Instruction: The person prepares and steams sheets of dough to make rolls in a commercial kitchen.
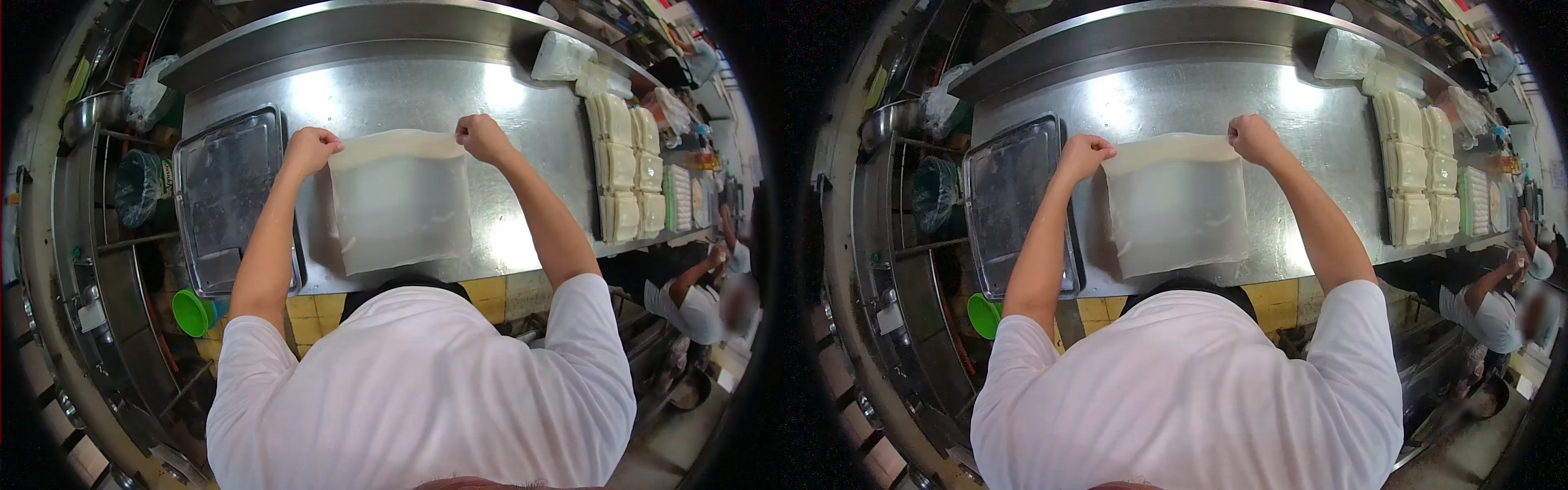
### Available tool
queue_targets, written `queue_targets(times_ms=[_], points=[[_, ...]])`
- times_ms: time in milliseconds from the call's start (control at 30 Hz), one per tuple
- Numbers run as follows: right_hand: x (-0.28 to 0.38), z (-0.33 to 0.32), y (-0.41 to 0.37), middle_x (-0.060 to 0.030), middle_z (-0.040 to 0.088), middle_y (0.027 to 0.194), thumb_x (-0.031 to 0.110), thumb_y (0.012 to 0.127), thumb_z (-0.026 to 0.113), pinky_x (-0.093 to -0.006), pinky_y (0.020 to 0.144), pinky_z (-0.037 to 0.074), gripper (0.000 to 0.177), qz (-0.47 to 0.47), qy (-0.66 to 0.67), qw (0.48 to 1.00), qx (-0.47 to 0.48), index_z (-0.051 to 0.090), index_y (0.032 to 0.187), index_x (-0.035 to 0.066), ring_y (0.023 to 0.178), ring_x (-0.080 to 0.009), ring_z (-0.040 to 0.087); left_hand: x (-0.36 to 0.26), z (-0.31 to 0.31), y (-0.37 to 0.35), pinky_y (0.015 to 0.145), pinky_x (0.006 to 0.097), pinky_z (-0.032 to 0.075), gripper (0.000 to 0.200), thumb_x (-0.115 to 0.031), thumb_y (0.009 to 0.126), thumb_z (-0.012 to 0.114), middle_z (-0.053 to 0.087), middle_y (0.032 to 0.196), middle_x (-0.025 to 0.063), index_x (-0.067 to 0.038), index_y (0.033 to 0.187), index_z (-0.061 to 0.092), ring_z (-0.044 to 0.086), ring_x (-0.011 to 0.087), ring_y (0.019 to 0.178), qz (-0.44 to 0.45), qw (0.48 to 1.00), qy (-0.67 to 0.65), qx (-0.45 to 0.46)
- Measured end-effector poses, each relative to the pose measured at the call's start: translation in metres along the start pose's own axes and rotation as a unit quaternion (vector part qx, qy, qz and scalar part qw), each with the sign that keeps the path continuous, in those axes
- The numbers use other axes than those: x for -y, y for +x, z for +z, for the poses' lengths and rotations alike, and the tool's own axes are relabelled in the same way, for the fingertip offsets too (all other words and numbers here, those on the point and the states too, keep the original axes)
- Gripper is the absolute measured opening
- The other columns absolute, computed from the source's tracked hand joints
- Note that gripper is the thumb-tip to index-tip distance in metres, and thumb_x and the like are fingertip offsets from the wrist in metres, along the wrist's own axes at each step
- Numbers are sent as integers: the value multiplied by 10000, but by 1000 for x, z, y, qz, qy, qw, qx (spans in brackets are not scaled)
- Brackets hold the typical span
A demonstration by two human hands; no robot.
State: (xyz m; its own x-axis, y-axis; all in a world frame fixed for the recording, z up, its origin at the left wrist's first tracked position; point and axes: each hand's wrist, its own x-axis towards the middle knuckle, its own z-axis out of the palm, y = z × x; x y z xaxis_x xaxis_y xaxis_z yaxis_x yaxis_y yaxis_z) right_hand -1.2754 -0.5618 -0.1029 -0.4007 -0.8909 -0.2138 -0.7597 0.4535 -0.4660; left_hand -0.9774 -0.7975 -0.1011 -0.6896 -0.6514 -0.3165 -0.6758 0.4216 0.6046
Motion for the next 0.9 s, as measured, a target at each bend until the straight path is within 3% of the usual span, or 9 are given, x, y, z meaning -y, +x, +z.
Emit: queue_targets(times_ms=[167, 300, 400, 567, 600, 667, 700, 767, 900], points=[[20, -9, -54, -233, 693, 828, 72, 813, 630, -455, 737, 544, 118, -1, 58, 996, -68, 716, 841, -4, 774, -404, 675, -3, -2, -55, 791, 399, 533, 185, -269, 815, 766, 726, 851, 123, -106, 901, 789, 685, 304, 823, 56, 995, 16, -78], [15, 22, -105, -238, 696, 840, 84, 820, 629, -466, 767, 547, 134, -3, 58, 995, -76, 729, 861, 4, 803, -413, 680, 11, 17, -101, 841, 413, 517, 157, -248, 816, 751, 699, 880, 116, -120, 900, 785, 652, 312, 907, 97, 988, 92, -78], [-1, 61, -136, -233, 709, 887, 100, 836, 625, -479, 814, 548, 163, 6, 10, 1000, -19, 744, 906, 13, 866, -416, 685, 26, 39, -132, 881, 417, 506, 159, -221, 811, 748, 688, 930, 111, -121, 930, 782, 622, 310, 983, 93, 991, 96, -16], [39, 64, -146, -233, 644, 1247, 144, 885, 618, -463, 923, 528, 338, 31, 13, 999, -14, 674, 1197, 27, 1053, -400, 651, 29, 43, -148, 888, 408, 508, 186, -186, 796, 764, 694, 958, 104, -93, 957, 775, 623, 306, 1007, 44, 996, 75, 33], [50, 71, -142, -233, 644, 1247, 144, 885, 618, -463, 923, 528, 338, 31, 13, 999, -15, 674, 1197, 27, 1053, -400, 651, 27, 42, -148, 888, 408, 508, 186, -186, 796, 764, 694, 958, 104, -93, 957, 775, 623, 306, 1007, 44, 996, 76, 33], [63, 89, -132, -238, 468, 1478, 248, 951, 593, -445, 1061, 451, 498, -48, 62, 996, -48, 522, 1395, 34, 1286, -383, 530, 24, 40, -145, 886, 407, 508, 197, -185, 801, 765, 693, 961, 106, -89, 973, 771, 628, 303, 998, 36, 997, 64, 13], [59, 100, -127, -238, 468, 1478, 248, 951, 593, -445, 1061, 451, 498, -49, 61, 996, -47, 522, 1395, 34, 1286, -383, 530, 24, 39, -143, 886, 407, 508, 197, -185, 801, 765, 693, 961, 106, -89, 973, 771, 628, 303, 998, 36, 997, 63, 12], [45, 125, -112, -228, 300, 1594, 384, 1011, 510, -463, 1183, 305, 640, -84, -100, 990, -58, 361, 1504, 4, 1465, -367, 321, 23, 37, -139, 881, 408, 507, 206, -188, 808, 766, 692, 967, 112, -92, 991, 765, 633, 304, 983, 30, 999, 45, -2], [-6, 118, -110, -232, 224, 1625, 472, 1027, 435, -497, 1229, 181, 738, 21, -126, 990, -60, 274, 1532, -42, 1522, -369, 182, 26, 23, -137, 883, 406, 508, 217, -195, 816, 767, 693, 973, 113, -82, 1001, 757, 637, 305, 986, 24, 999, 44, 1]])
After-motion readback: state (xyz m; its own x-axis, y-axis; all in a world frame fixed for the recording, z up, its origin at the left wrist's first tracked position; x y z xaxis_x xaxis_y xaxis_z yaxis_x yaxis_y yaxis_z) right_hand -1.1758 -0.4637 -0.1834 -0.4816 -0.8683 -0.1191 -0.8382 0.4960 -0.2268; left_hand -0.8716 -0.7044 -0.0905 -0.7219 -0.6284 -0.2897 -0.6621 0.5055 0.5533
